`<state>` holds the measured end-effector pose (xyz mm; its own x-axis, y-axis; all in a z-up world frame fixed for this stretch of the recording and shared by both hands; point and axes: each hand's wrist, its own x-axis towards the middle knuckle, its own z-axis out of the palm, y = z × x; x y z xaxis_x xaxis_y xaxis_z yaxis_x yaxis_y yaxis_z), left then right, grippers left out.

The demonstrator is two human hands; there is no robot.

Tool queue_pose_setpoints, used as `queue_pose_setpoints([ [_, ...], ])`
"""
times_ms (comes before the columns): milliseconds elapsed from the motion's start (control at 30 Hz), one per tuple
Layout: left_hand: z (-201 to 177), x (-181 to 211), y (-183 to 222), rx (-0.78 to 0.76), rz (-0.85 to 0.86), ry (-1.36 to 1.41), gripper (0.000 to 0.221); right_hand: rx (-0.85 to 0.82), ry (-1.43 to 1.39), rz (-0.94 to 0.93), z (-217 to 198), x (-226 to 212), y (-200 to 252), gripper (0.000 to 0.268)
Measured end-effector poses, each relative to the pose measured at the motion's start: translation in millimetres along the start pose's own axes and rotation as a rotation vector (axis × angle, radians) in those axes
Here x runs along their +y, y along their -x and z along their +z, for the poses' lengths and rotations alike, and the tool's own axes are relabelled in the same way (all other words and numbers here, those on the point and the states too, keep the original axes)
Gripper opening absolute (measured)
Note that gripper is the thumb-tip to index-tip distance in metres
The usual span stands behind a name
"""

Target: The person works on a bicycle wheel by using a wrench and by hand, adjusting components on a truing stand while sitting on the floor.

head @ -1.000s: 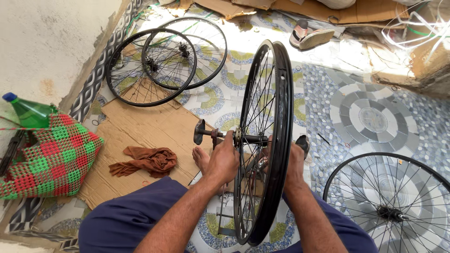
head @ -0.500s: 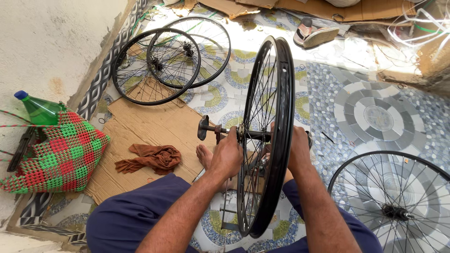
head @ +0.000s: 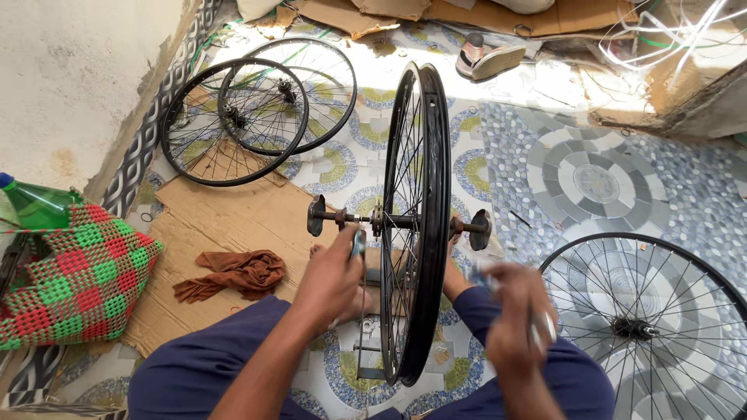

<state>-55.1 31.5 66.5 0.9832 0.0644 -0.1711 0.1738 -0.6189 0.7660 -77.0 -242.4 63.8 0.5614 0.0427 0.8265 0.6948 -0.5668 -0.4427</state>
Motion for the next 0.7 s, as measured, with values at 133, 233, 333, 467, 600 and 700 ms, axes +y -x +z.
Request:
queue_pose_setpoints([
  [133,9.9,-41.9,48.5,-0.246,0.185,1.015,0.049,-0.158,-0.427,0.340,-1.2,-20.5,65.8,0.024],
  [233,79.7,-88.5,-4.4,0.090,-0.071,1.122,0.059,-0.308,-0.354,0.758,3.3,-8.6,120.7,0.025],
  [333,140.1,-129.4,-84.1,0.514,-0.323,1.024,0.070,-0.381,-0.251,0.945,0.3,10.3,158.2,0.027],
  [467,164.7,-145.2,-93.5,0.625,-0.340,0.988,0.078,-0.399,-0.143,1.015,-25.2,14.0,171.2,0.030],
  [600,143.3,-123.4,25.8,0.250,-0.025,1.147,0.081,-0.369,-0.033,1.005,-52.7,0.0,145.8,0.033],
  [700,133.2,-95.9,39.2,-0.240,-0.265,0.906,0.087,-0.376,0.017,0.978,-45.4,3.6,127.5,0.035],
])
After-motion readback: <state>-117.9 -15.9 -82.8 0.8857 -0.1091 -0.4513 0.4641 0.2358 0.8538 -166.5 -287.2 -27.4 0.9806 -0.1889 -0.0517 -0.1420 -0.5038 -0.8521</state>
